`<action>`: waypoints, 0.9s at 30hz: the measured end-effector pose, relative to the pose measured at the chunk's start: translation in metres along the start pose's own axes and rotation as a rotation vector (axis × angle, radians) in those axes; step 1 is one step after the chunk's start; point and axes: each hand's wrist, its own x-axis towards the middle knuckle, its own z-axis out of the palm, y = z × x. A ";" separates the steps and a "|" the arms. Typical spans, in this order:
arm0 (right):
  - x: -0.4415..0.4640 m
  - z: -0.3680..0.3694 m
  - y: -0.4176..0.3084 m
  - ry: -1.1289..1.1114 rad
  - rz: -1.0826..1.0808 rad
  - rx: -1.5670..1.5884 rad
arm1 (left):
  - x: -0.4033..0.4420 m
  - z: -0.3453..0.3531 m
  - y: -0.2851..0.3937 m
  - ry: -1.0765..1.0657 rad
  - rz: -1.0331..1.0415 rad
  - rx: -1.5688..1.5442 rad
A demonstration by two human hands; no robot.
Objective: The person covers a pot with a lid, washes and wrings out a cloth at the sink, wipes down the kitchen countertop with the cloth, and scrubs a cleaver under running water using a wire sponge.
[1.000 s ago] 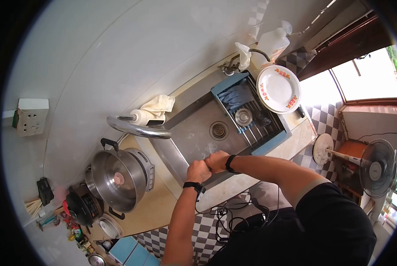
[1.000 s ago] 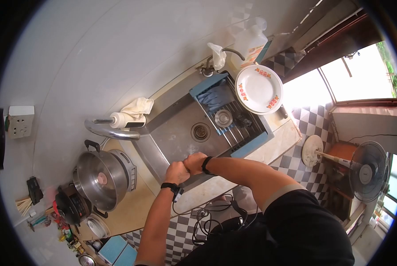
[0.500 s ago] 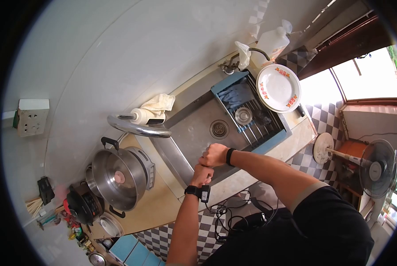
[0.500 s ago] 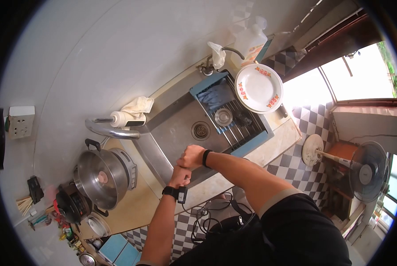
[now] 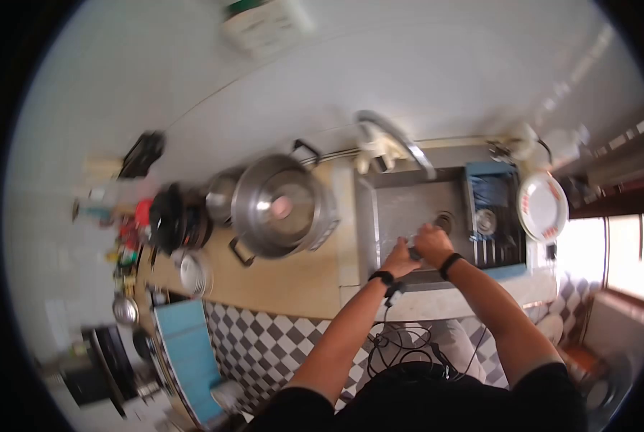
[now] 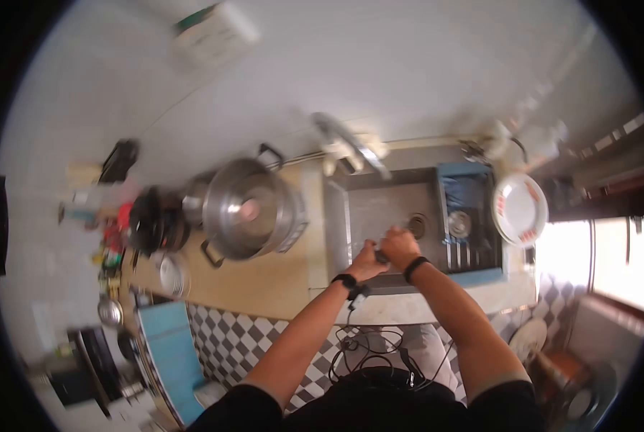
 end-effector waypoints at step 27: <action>-0.134 -0.152 -0.019 0.599 0.366 1.058 | -0.098 -0.089 0.139 -0.378 0.267 -0.915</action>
